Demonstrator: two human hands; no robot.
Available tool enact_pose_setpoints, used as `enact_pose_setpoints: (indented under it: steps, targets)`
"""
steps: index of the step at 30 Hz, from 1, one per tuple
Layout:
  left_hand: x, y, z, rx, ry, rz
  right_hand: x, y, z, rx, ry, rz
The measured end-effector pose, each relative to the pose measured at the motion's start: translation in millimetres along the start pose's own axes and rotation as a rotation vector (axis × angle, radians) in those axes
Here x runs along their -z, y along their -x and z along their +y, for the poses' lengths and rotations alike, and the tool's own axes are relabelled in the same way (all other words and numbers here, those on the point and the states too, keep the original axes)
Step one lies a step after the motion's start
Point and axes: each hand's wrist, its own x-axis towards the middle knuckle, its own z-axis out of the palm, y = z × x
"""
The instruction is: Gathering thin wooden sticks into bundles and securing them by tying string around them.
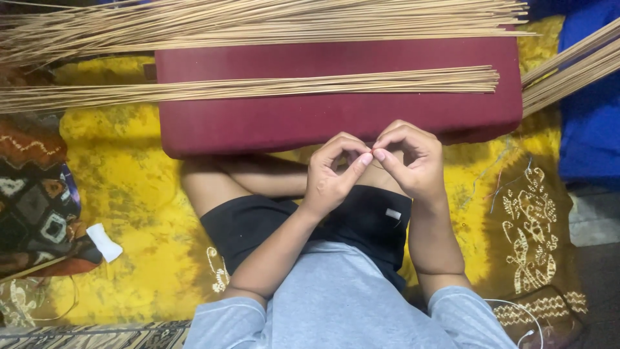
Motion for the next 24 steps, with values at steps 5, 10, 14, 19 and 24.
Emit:
enact_pose_setpoints:
  steps: [5, 10, 14, 19, 24]
  targets:
    - [-0.1, -0.2, -1.2, 0.001, -0.01, -0.008, 1.5, 1.5, 2.8, 0.001, -0.006, -0.003]
    - [0.0, -0.4, -1.8, 0.008, -0.012, -0.015, 1.6, 2.4, 4.0, -0.005, -0.012, -0.015]
    - [0.5, -1.1, -2.3, 0.008, -0.018, -0.016, -0.4, 0.4, 0.3, -0.002, 0.001, -0.016]
    - [-0.3, -1.0, -3.1, 0.039, 0.002, 0.014, -1.3, 0.3, 0.6, -0.003, 0.033, -0.012]
    - [-3.7, 0.7, -7.6, 0.057, 0.075, 0.05, -1.9, 1.4, 4.0, -0.025, 0.028, -0.011]
